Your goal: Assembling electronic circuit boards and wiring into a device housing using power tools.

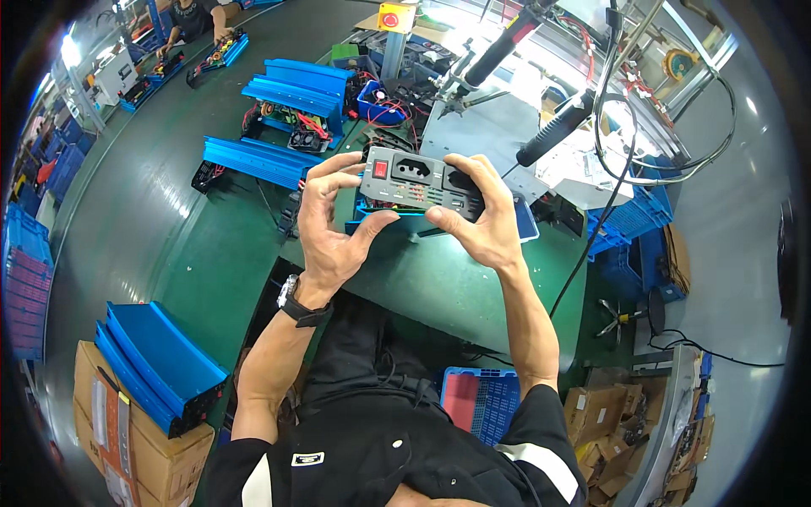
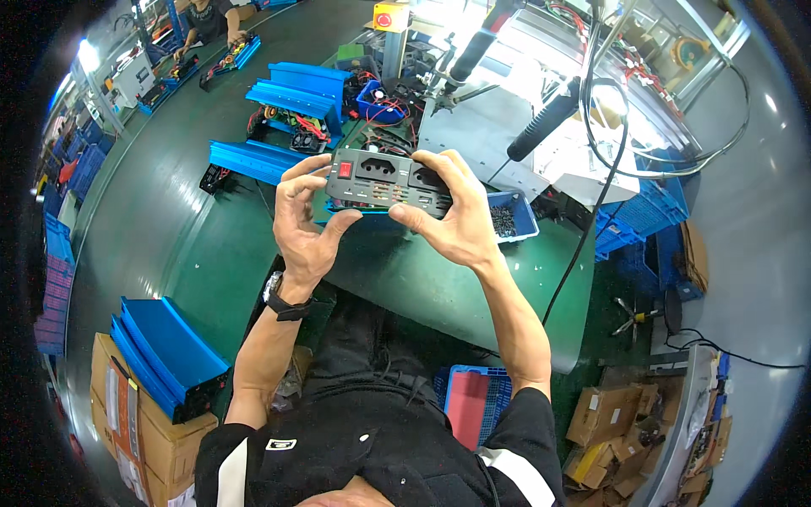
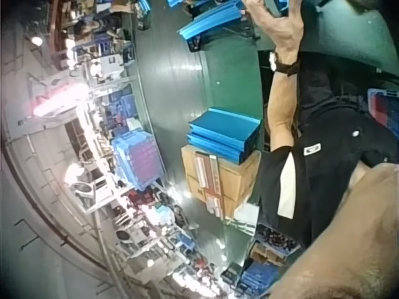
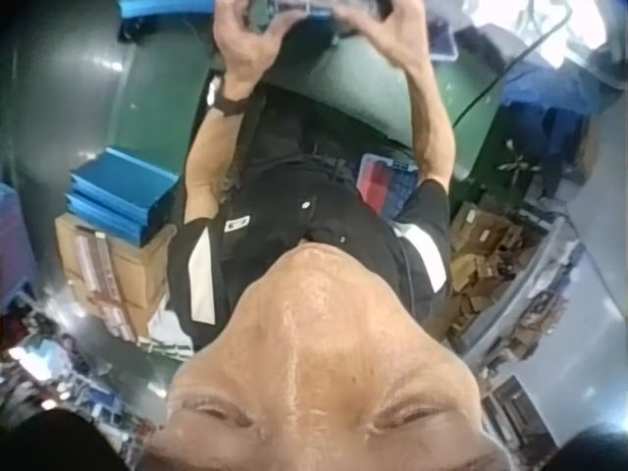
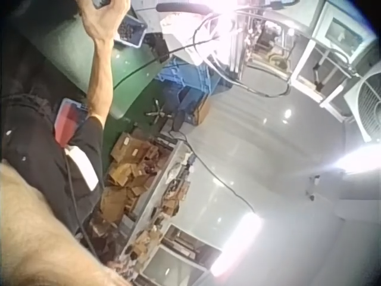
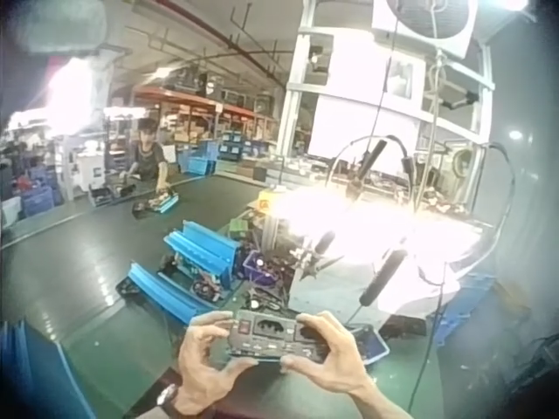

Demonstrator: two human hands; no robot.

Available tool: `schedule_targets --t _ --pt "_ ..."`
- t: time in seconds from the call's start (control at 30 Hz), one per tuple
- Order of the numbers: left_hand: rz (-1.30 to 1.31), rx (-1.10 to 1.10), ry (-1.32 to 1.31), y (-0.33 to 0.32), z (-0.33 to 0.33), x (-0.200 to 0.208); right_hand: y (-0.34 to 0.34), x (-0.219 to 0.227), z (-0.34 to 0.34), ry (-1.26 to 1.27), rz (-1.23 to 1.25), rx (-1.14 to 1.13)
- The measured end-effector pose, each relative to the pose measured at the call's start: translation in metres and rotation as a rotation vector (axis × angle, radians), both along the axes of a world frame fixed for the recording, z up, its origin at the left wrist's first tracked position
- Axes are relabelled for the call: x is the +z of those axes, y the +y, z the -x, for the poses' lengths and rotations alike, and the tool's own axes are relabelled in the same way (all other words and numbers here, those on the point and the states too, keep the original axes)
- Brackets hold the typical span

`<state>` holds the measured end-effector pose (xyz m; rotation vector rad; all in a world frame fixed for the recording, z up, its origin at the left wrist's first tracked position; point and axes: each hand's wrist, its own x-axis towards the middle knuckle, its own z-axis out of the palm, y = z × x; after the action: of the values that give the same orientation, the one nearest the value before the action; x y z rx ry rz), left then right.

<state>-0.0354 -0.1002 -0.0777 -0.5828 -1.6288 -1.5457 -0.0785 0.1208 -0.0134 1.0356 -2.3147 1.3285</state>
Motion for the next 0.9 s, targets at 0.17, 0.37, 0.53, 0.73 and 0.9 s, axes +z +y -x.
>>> schedule_targets --t 0.17,0.37,0.53,0.73,0.9 --pt "-0.047 0.003 -0.006 0.002 0.000 -0.002 -0.001 -0.001 0.002 0.041 -0.010 0.000" --pt "-0.054 0.000 -0.026 -0.001 -0.001 -0.003 -0.006 -0.002 -0.003 0.077 0.015 -0.012" --pt "-0.047 0.025 -0.091 -0.006 0.000 -0.002 -0.010 0.000 -0.002 0.075 0.018 -0.028" --pt "-0.078 0.016 -0.111 -0.007 0.004 -0.001 -0.005 0.011 -0.005 0.200 -0.095 -0.029" --pt "-0.092 -0.004 -0.138 -0.005 0.002 0.006 -0.010 0.007 -0.002 0.191 -0.041 -0.025"
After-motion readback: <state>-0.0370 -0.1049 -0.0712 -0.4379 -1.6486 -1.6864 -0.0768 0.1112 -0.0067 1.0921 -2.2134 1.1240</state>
